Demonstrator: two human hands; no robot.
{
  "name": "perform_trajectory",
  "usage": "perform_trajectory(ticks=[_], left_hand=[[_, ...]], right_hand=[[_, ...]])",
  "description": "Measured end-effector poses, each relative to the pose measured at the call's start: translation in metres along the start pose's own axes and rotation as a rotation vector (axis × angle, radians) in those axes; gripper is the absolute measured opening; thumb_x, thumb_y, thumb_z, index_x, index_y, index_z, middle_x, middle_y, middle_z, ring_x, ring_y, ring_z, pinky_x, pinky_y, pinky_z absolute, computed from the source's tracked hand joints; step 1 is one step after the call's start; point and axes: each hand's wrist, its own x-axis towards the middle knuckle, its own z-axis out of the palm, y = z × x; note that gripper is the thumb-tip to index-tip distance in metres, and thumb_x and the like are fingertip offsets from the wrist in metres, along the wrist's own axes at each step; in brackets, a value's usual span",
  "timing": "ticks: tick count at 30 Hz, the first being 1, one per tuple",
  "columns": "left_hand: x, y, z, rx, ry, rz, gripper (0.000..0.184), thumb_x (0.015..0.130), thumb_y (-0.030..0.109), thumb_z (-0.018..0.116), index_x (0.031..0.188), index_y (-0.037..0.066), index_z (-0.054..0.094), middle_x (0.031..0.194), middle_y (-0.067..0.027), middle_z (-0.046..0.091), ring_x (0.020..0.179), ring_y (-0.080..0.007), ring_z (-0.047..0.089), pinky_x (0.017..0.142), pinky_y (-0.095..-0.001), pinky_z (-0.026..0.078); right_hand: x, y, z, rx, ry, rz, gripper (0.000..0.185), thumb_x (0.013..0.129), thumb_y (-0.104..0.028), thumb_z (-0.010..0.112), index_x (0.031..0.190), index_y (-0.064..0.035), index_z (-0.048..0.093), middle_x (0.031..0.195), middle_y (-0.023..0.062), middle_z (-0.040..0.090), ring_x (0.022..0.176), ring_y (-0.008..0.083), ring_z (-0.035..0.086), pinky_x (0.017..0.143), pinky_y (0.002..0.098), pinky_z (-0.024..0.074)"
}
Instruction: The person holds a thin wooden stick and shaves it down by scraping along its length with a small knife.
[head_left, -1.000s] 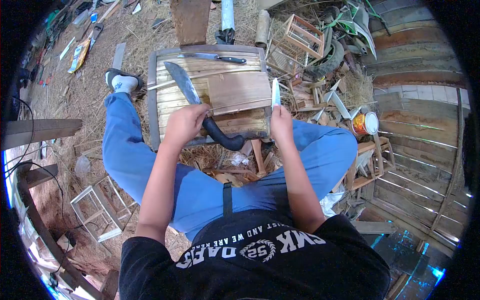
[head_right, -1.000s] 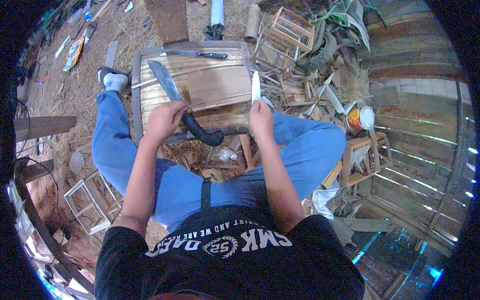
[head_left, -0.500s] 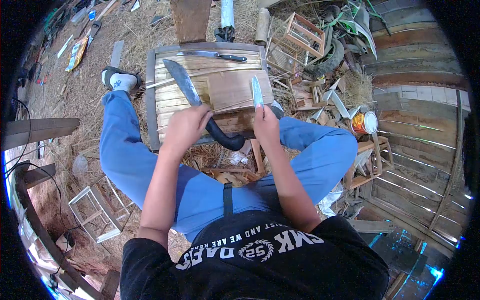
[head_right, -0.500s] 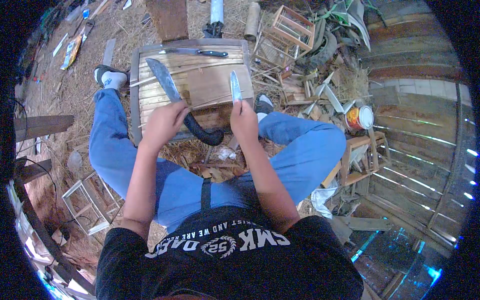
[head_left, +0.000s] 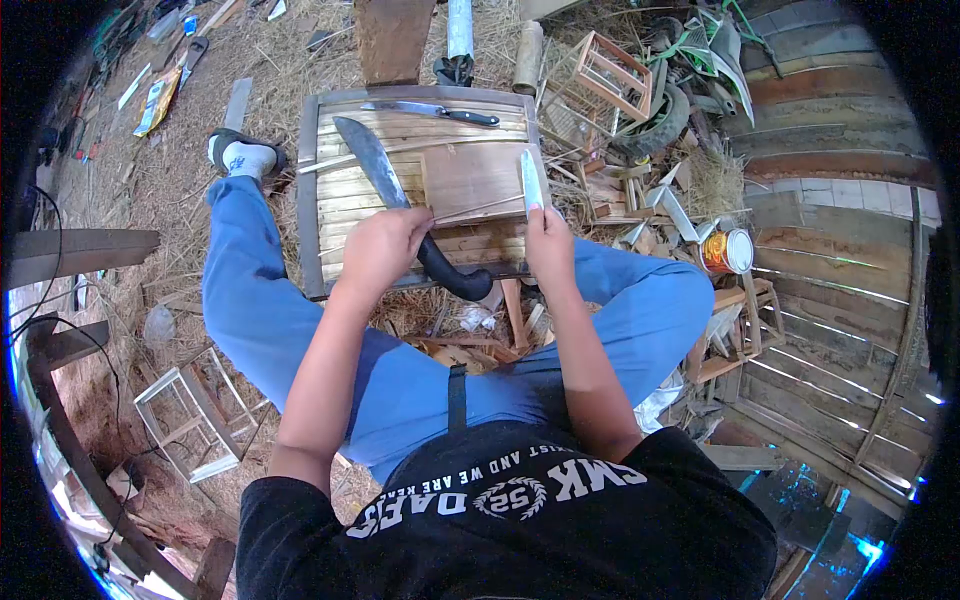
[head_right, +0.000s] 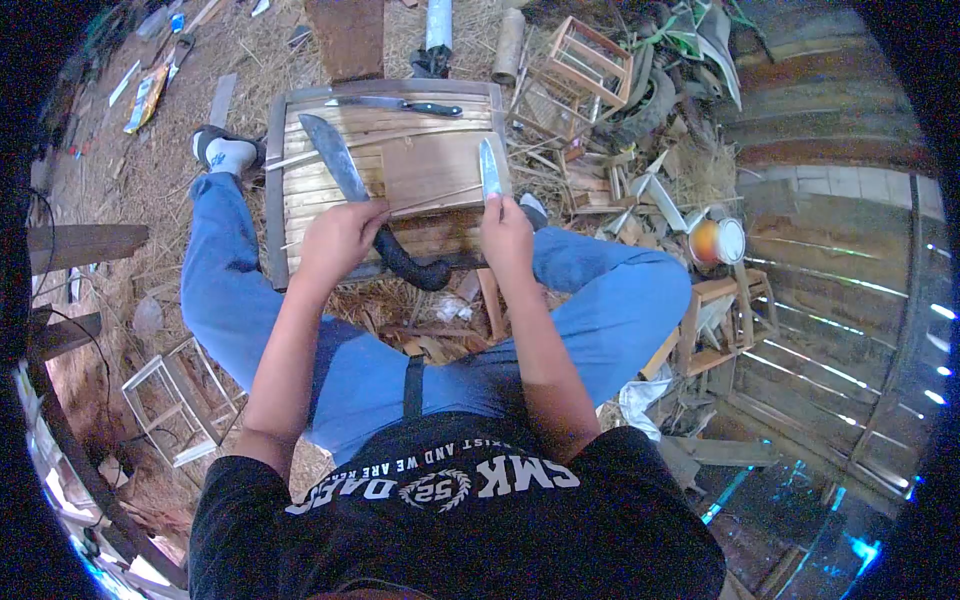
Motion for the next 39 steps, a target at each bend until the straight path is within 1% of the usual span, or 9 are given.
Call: perform_trajectory(ticks=[5, 14, 19, 23, 25, 26, 29, 37, 39], left_hand=[[-0.001, -0.003, 0.007, 0.067, 0.071, 0.041, 0.018, 0.096, 0.028, 0.061, 0.099, 0.015, 0.072, 0.084, -0.0128, 0.072, 0.078, -0.0371, 0.069, 0.065, -0.0504, 0.054], [0.0, -0.001, 0.003, -0.005, 0.026, 0.013, 0.021, 0.095, 0.027, 0.064, 0.105, 0.011, 0.074, 0.092, -0.0165, 0.072, 0.085, -0.0401, 0.069, 0.072, -0.0501, 0.055], [0.001, -0.005, 0.006, 0.038, 0.052, 0.035, 0.018, 0.095, 0.027, 0.062, 0.101, 0.015, 0.074, 0.087, -0.0128, 0.073, 0.08, -0.0364, 0.07, 0.068, -0.0494, 0.055], [0.0, -0.001, 0.01, 0.026, 0.088, 0.037, 0.018, 0.094, 0.027, 0.063, 0.102, 0.015, 0.074, 0.088, -0.0129, 0.073, 0.081, -0.0361, 0.07, 0.069, -0.049, 0.056], [0.001, 0.0, 0.008, 0.039, 0.093, 0.066, 0.018, 0.093, 0.027, 0.064, 0.101, 0.014, 0.075, 0.088, -0.0131, 0.073, 0.081, -0.0363, 0.07, 0.069, -0.0489, 0.056], [0.001, 0.001, 0.006, 0.04, 0.094, 0.065, 0.018, 0.093, 0.027, 0.064, 0.101, 0.014, 0.075, 0.088, -0.0131, 0.073, 0.081, -0.0363, 0.07, 0.069, -0.0489, 0.056], [0.001, 0.001, 0.003, -0.018, 0.02, -0.015, 0.021, 0.095, 0.027, 0.064, 0.105, 0.012, 0.074, 0.093, -0.0162, 0.072, 0.086, -0.0395, 0.069, 0.072, -0.05, 0.055], [0.003, -0.002, 0.007, -0.048, 0.015, -0.032, 0.019, 0.094, 0.025, 0.065, 0.102, 0.011, 0.075, 0.093, -0.0169, 0.072, 0.086, -0.0401, 0.069, 0.073, -0.0496, 0.055], [0.005, -0.001, 0.006, -0.049, 0.01, -0.025, 0.019, 0.094, 0.024, 0.065, 0.102, 0.011, 0.075, 0.093, -0.0171, 0.072, 0.086, -0.0404, 0.069, 0.073, -0.0498, 0.055]], right_hand=[[-0.036, -0.025, 0.02, -0.09, -0.093, -0.117, 0.041, 0.105, -0.034, 0.046, 0.096, 0.0002, 0.065, 0.088, 0.029, 0.067, 0.088, 0.0481, 0.065, 0.077, 0.0538, 0.049], [-0.015, -0.013, 0.004, -0.021, 0.043, -0.007, 0.044, 0.106, -0.036, 0.044, 0.093, 0.0009, 0.065, 0.088, 0.029, 0.066, 0.086, 0.0499, 0.064, 0.076, 0.0541, 0.0495], [-0.025, -0.015, -0.001, -0.073, 0.034, -0.072, 0.043, 0.106, -0.035, 0.044, 0.092, 0.0009, 0.062, 0.086, 0.0285, 0.065, 0.084, 0.0486, 0.064, 0.075, 0.0522, 0.05], [-0.014, -0.004, -0.002, 0.084, 0.014, 0.044, 0.043, 0.107, -0.036, 0.046, 0.091, 0.0006, 0.062, 0.086, 0.0274, 0.065, 0.085, 0.0479, 0.065, 0.075, 0.0511, 0.05], [-0.032, -0.012, 0.015, 0.025, 0.072, -0.172, 0.044, 0.106, -0.037, 0.047, 0.091, 0.0002, 0.064, 0.086, 0.0273, 0.066, 0.085, 0.0477, 0.065, 0.075, 0.0534, 0.0496], [-0.036, -0.013, 0.023, -0.073, -0.08, -0.132, 0.043, 0.105, -0.039, 0.047, 0.095, -0.0009, 0.066, 0.088, 0.0277, 0.067, 0.087, 0.0481, 0.065, 0.076, 0.0554, 0.049], [-0.039, -0.028, 0.019, -0.079, -0.152, -0.121, 0.043, 0.105, -0.039, 0.047, 0.097, -0.0016, 0.067, 0.09, 0.0289, 0.067, 0.089, 0.0484, 0.065, 0.077, 0.0567, 0.0486], [-0.018, -0.016, -0.001, 0.05, 0.013, 0.093, 0.043, 0.107, -0.035, 0.046, 0.091, 0.0004, 0.063, 0.083, 0.0266, 0.066, 0.08, 0.0459, 0.065, 0.072, 0.0502, 0.0492], [-0.036, -0.019, 0.016, -0.005, 0.014, -0.148, 0.041, 0.106, -0.037, 0.048, 0.093, 0.0001, 0.063, 0.089, 0.0272, 0.066, 0.086, 0.0491, 0.063, 0.076, 0.0535, 0.0491]])
